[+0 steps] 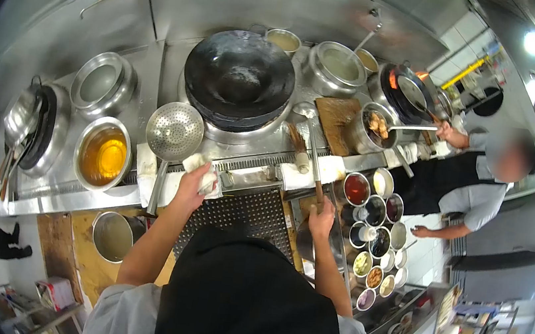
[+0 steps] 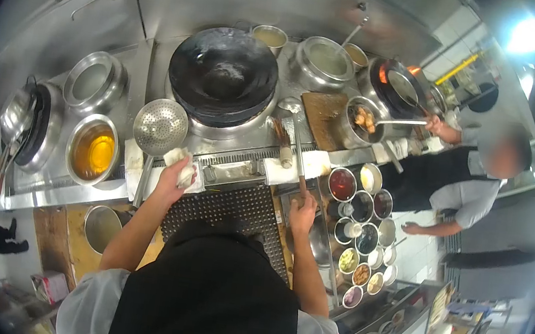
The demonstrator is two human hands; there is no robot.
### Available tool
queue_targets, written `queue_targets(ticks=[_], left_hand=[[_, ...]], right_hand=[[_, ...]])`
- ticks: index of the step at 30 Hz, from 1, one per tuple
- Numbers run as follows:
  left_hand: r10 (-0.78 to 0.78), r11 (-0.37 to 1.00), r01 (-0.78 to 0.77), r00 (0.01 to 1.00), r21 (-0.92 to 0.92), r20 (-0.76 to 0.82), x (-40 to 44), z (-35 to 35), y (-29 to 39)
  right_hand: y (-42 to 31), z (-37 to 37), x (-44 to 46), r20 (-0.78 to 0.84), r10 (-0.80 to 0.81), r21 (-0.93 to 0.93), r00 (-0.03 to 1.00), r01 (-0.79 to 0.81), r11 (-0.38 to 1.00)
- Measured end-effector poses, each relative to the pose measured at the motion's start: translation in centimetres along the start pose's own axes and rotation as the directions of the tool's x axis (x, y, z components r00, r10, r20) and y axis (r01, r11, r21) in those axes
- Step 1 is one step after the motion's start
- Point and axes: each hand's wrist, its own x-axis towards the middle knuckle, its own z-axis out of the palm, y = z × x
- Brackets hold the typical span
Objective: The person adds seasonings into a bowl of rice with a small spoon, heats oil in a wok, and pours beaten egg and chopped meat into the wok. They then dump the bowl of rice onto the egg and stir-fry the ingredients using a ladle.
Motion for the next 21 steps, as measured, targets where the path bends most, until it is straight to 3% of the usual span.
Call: queue_targets(ticks=[2, 3, 5, 6, 9, 11, 14, 15, 17, 19, 20, 21], left_hand=[[0.02, 1.0, -0.02, 0.996, 0.002, -0.082, 0.8, 2.4, -2.8], [0.108, 0.988, -0.091, 0.986, 0.125, -0.13, 4.1, -1.9, 7.2], [0.085, 0.994, -0.072, 0.983, 0.079, -0.165, 6.1, -0.6, 5.3], [0.038, 0.993, -0.025, 0.994, 0.118, -0.103, 8.1, -0.6, 4.0], [-0.066, 0.989, 0.087, 0.984, 0.119, -0.165, 9.1, 2.6, 5.8], [-0.044, 0.986, 0.068, 0.987, 0.151, -0.157, 11.5, 3.2, 6.5], [-0.034, 0.978, 0.072, 0.98, 0.195, -0.194, 16.5, 3.6, 7.5], [-0.009, 0.976, 0.074, 0.953, 0.205, -0.302, 17.2, 4.9, 7.7], [0.038, 0.974, 0.081, 0.862, 0.211, -0.505, 17.7, 8.0, 8.2], [0.012, 0.975, 0.097, 0.879, 0.202, -0.477, 18.8, 8.6, 8.2], [-0.007, 0.969, 0.113, 0.902, 0.219, -0.431, 20.5, 6.7, 7.7], [-0.032, 0.962, 0.132, 0.922, 0.238, -0.386, 21.8, 4.8, 6.9]], right_hand=[[2.6, -3.8, 2.4, 0.052, 0.101, -0.102, 0.994, -0.095, 0.99], [-3.4, 7.8, 4.2, 0.115, 0.099, 0.077, 0.988, -0.108, 0.991], [-0.1, 6.9, 6.6, 0.207, 0.078, 0.095, 0.975, -0.099, 0.991], [0.5, 5.3, 7.9, 0.192, 0.087, 0.085, 0.978, -0.104, 0.991], [-1.1, 3.7, 10.6, 0.389, 0.182, -0.007, 0.903, -0.194, 0.981], [-0.7, 4.2, 12.8, 0.438, 0.179, 0.23, 0.881, -0.303, 0.925], [-1.6, 3.2, 14.8, 0.491, 0.143, 0.501, 0.859, -0.413, 0.76], [-1.9, 2.6, 14.3, 0.462, 0.08, 0.557, 0.883, -0.359, 0.749], [-0.3, 3.2, 13.7, 0.45, 0.02, 0.467, 0.893, -0.254, 0.847], [-1.9, 1.7, 13.4, 0.455, -0.099, 0.565, 0.885, -0.201, 0.8], [-5.0, -0.3, 14.4, 0.603, -0.08, 0.582, 0.794, -0.369, 0.725], [-7.5, -1.0, 15.8, 0.611, -0.083, 0.581, 0.787, -0.375, 0.722]])
